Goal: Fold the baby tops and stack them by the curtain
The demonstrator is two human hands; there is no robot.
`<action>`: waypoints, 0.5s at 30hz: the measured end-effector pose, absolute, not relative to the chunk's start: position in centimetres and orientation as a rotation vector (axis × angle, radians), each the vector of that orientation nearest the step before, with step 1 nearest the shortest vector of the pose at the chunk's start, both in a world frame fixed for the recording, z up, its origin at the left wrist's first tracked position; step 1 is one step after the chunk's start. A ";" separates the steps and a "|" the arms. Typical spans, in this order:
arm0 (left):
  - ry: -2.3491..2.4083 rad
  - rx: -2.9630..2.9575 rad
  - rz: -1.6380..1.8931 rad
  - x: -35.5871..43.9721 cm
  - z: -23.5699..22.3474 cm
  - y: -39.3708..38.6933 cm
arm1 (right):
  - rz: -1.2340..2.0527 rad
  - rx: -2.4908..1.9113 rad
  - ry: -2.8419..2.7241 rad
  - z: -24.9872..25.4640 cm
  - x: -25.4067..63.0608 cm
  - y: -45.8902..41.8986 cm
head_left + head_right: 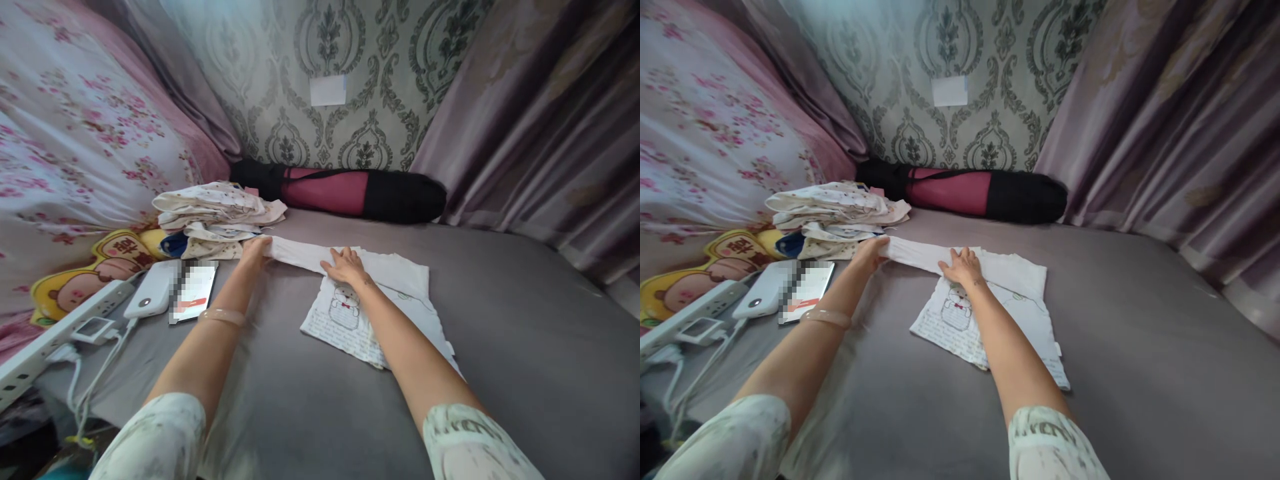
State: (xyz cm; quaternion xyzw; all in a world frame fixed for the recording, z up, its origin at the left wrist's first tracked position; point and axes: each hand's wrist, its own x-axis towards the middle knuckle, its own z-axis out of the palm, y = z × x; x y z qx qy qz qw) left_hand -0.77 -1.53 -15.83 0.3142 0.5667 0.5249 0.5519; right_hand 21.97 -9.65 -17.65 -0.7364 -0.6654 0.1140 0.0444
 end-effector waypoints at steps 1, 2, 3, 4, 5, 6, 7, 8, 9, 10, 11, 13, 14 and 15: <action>1.322 0.709 1.237 -0.6 -15.5 -1.5 | 0.341 -2.255 -2.030 -17.6 21.8 -9.6; 1.306 0.680 1.238 -0.4 -15.1 -1.5 | 0.328 -2.260 -2.022 -17.6 21.7 -9.6; 1.291 0.667 1.235 -0.3 -14.7 -1.6 | 0.314 -2.269 -2.011 -17.6 21.5 -9.6; 1.266 0.667 1.228 -0.1 -14.3 -1.7 | 0.304 -2.280 -1.999 -17.6 21.3 -9.6; 1.228 0.664 1.222 0.1 -14.0 -1.9 | 0.300 -2.293 -1.989 -17.5 21.1 -9.6; 1.184 0.662 1.216 0.3 -13.6 -2.0 | 0.301 -2.306 -1.981 -17.5 21.0 -9.6; 1.140 0.660 1.209 0.6 -13.2 -2.2 | 0.309 -2.314 -1.977 -17.4 20.9 -9.5; 1.098 0.659 1.202 0.9 -12.9 -2.4 | 0.326 -2.315 -1.976 -17.2 20.9 -9.5; 1.064 0.659 1.200 1.3 -12.5 -2.6 | 0.353 -2.304 -1.973 -17.1 21.0 -9.5; 1.041 0.664 1.204 1.8 -12.3 -2.8 | 0.392 -2.279 -1.964 -16.9 21.2 -9.5; 1.029 0.676 1.211 2.3 -12.0 -2.9 | 0.441 -2.235 -1.944 -16.6 21.5 -9.6; 1.014 0.715 1.234 3.7 -11.7 -3.1 | 0.548 -2.103 -1.848 -16.1 22.5 -9.8; 1.009 0.743 1.243 4.5 -11.6 -3.3 | 0.601 -2.029 -1.758 -15.9 23.1 -10.1; 1.007 0.775 1.248 5.3 -11.6 -3.4 | 0.662 -1.952 -1.640 -15.7 23.8 -10.4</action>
